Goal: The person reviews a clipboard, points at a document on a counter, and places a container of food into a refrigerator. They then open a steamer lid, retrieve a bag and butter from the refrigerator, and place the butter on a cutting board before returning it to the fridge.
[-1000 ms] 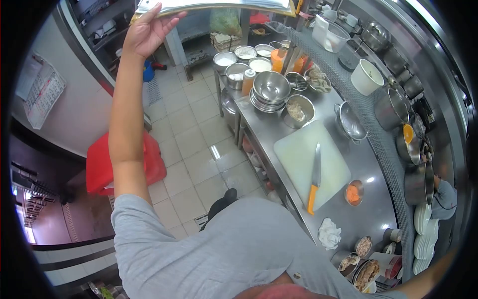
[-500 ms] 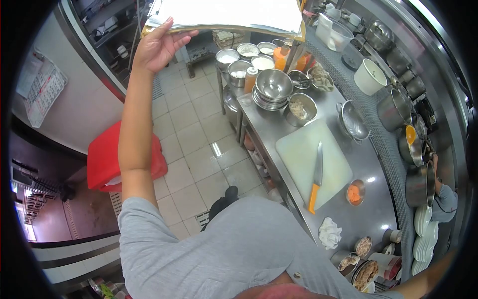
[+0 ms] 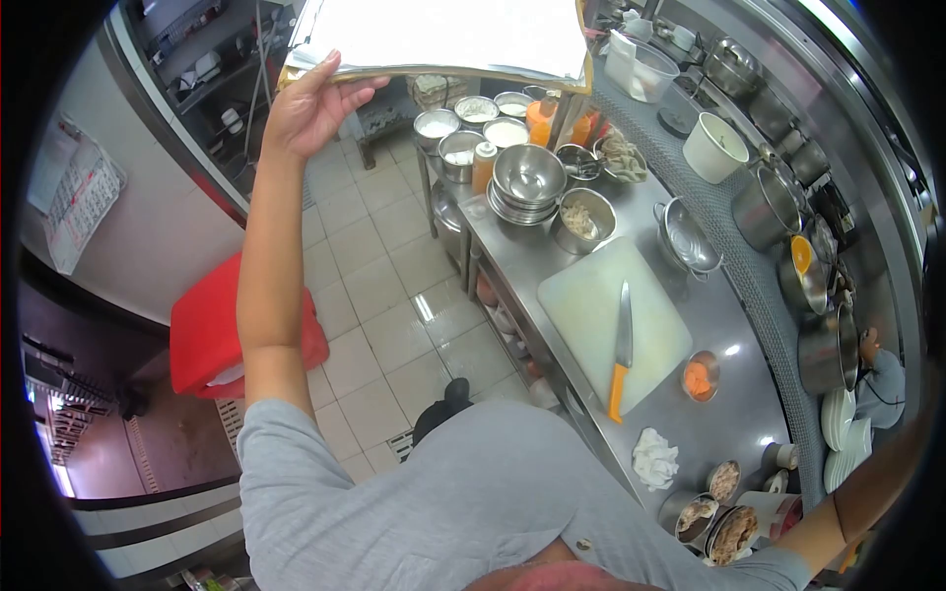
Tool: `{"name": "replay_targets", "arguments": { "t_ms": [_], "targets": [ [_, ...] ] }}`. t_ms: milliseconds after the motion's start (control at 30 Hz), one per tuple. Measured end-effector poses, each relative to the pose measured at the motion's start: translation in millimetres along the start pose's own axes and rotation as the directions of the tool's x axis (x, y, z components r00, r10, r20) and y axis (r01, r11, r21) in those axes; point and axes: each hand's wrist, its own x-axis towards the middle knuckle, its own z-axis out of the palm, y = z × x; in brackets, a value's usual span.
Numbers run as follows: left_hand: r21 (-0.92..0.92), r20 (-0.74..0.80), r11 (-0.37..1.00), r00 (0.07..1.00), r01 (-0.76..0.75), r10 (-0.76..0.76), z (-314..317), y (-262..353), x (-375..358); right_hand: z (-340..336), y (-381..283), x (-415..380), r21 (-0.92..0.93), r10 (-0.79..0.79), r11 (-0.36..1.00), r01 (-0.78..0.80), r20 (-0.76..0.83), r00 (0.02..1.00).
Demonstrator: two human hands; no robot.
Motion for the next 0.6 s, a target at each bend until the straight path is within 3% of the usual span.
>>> {"name": "replay_targets", "arguments": {
  "t_ms": [133,267,367,433,500,600],
  "targets": [
    [0.001,-0.013,1.000,1.000,0.009,-0.009,1.2,1.1,-3.9,41.7,-82.7,35.2,0.050,0.090,0.993,-0.103,0.223,0.971],
    [0.014,-0.034,1.000,0.999,-0.001,0.002,-2.4,4.0,-10.6,108.7,-115.4,68.4,0.343,0.179,0.923,-0.176,0.023,0.984],
    [0.041,-0.091,0.999,0.996,-0.019,0.023,-4.9,10.7,-17.7,170.0,-124.0,82.4,0.439,0.246,0.878,-0.191,-0.072,0.966],
    [0.044,-0.101,0.999,0.995,-0.022,0.026,-9.1,10.7,-20.5,205.3,-129.6,90.8,0.470,0.314,0.845,-0.256,-0.047,0.948],
    [0.053,-0.139,0.998,0.990,-0.023,0.030,-14.2,6.5,-19.3,239.1,-132.9,99.5,0.528,0.370,0.776,-0.344,0.060,0.927],
    [0.047,-0.139,0.998,0.990,-0.031,0.037,-15.3,9.4,-23.7,271.7,-144.0,122.4,0.695,0.524,0.495,-0.521,0.240,0.817]
  ]
}}
